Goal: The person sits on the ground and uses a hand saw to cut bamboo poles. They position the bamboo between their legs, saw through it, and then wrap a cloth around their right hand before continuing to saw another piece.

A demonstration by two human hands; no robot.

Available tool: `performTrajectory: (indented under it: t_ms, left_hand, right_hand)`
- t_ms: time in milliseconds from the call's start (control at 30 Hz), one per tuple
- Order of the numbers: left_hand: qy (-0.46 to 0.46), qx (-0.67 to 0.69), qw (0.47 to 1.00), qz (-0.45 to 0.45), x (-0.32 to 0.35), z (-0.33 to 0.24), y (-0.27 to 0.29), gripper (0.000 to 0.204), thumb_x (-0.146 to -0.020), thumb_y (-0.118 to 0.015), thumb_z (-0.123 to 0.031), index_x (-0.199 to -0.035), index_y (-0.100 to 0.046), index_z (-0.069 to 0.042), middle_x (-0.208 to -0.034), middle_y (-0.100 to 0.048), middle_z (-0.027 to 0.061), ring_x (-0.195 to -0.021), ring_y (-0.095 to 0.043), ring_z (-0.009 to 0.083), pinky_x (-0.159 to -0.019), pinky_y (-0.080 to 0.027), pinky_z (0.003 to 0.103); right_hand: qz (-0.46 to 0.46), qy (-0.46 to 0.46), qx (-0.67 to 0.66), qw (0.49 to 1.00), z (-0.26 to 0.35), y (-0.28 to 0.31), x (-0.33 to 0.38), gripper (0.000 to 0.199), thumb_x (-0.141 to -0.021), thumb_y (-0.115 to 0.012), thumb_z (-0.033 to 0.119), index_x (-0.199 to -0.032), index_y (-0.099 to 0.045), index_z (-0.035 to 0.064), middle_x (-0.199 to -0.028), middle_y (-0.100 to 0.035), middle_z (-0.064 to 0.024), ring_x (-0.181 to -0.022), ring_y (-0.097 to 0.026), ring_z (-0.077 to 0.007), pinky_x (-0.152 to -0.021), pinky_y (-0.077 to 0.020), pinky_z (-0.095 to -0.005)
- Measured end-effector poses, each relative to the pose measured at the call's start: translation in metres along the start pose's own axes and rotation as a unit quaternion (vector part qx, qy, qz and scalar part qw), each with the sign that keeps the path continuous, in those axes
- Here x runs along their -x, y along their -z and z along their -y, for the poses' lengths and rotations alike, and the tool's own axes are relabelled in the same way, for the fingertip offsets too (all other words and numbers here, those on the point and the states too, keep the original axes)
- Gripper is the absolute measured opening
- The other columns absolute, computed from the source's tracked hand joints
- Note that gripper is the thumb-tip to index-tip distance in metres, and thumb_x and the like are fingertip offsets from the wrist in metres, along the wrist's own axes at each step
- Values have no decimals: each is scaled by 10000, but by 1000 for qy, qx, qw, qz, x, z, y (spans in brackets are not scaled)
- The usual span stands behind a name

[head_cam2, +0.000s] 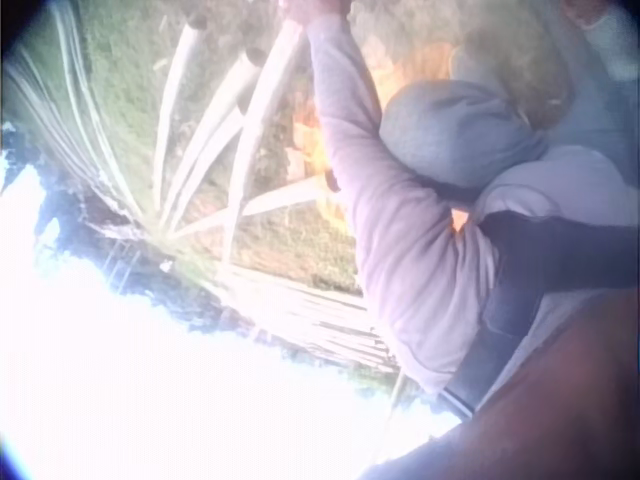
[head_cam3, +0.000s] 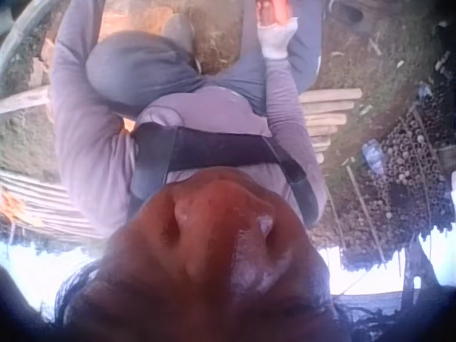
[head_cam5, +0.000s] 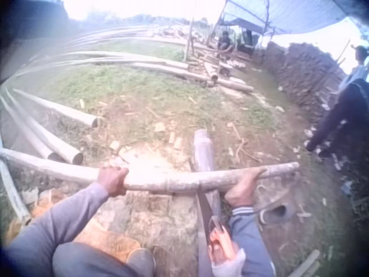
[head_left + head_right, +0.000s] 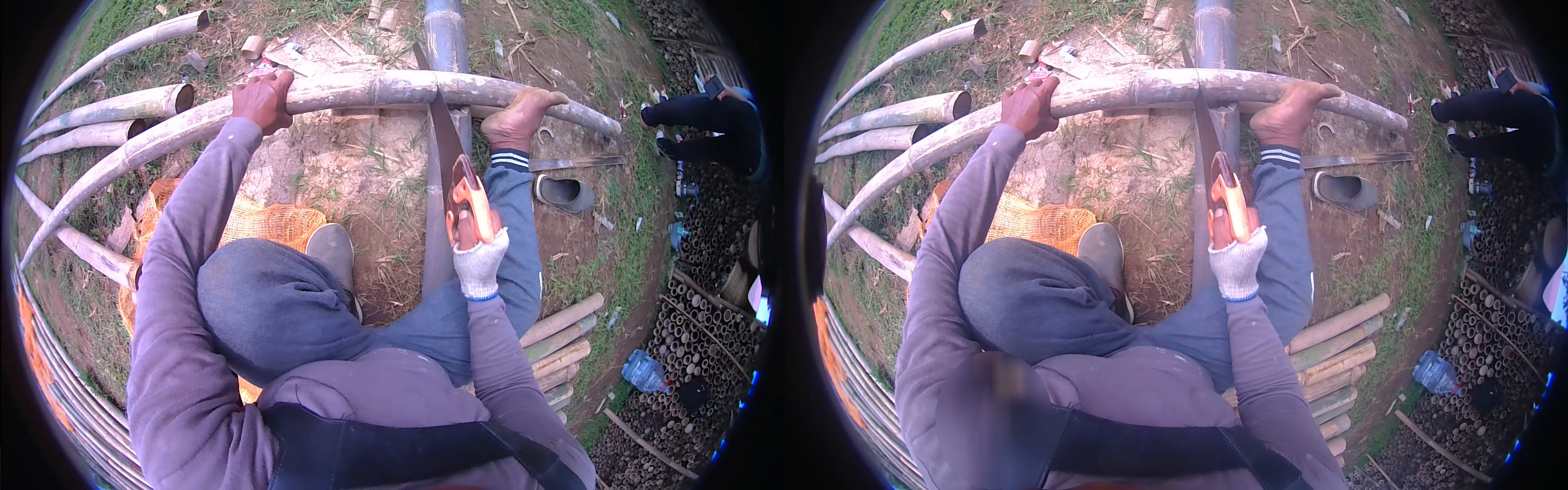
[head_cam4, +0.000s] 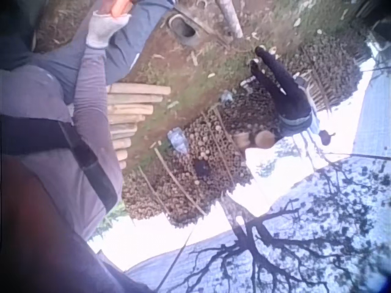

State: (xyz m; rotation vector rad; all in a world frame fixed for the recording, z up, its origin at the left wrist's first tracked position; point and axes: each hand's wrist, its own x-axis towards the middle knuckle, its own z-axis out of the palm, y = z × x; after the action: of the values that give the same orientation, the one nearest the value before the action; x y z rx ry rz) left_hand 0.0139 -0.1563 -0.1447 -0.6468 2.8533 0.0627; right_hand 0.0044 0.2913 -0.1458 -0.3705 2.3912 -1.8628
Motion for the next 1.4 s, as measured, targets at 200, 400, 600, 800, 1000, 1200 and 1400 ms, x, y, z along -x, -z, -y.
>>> performTrajectory:
  t_ms: [200,400,600,800,1000,1200,1400]
  left_hand:
    - [-11,6,1000,3,-11,-2,2,631,-726,-890,-263,-1289,-609,-234,-1274,-703,83,-1238,-682,355,-1008,-501,626]
    - [4,13,1000,1,1,8,-3,619,-729,-882,-253,-1278,-601,-212,-1247,-704,96,-1222,-679,376,-988,-497,625]
    - [-10,1,1000,-8,-10,-5,-1,576,-724,-880,-267,-1221,-597,-197,-1219,-712,107,-1225,-677,373,-994,-500,628]
    - [3,-6,1000,-12,-2,2,4,587,-735,-874,-265,-1251,-601,-212,-1227,-712,103,-1235,-679,369,-1025,-491,638]
    - [-6,-2,1000,-7,-1,12,-9,633,-721,-846,-261,-1297,-591,-198,-1243,-707,122,-1192,-687,401,-964,-503,623]
    - [-19,0,1000,-3,-8,-9,10,593,-726,-879,-284,-1239,-595,-192,-1252,-711,112,-1222,-688,382,-1029,-493,634]
    - [-1,4,1000,-4,1,10,1,577,-720,-869,-262,-1216,-584,-190,-1200,-710,116,-1185,-700,391,-987,-487,656]
  right_hand:
    - [-20,74,152,985,-4,-48,-115,214,-971,-754,136,-990,-664,-56,-818,-691,-132,-703,-663,-197,-659,-530,-363]
    - [15,-20,102,995,45,36,79,142,-1003,-670,67,-967,-558,-13,-685,-582,-44,-556,-580,-106,-526,-471,-297]
    - [-23,65,91,994,10,-50,-96,202,-972,-749,114,-999,-631,-48,-819,-670,-136,-718,-665,-218,-662,-534,-387]
    - [1,51,76,996,9,-16,-30,156,-967,-715,79,-989,-642,-58,-843,-612,-101,-718,-624,-179,-626,-489,-354]
    - [20,18,107,994,1,25,47,171,-980,-675,89,-1032,-583,-47,-693,-602,-68,-574,-593,-134,-555,-491,-312]
    - [-39,68,121,990,-4,-61,-137,243,-928,-754,147,-1037,-663,-50,-835,-695,-180,-737,-692,-307,-690,-541,-429]
    - [16,44,116,992,14,17,41,170,-973,-718,98,-1014,-641,-47,-837,-650,-116,-676,-639,-184,-615,-502,-353]
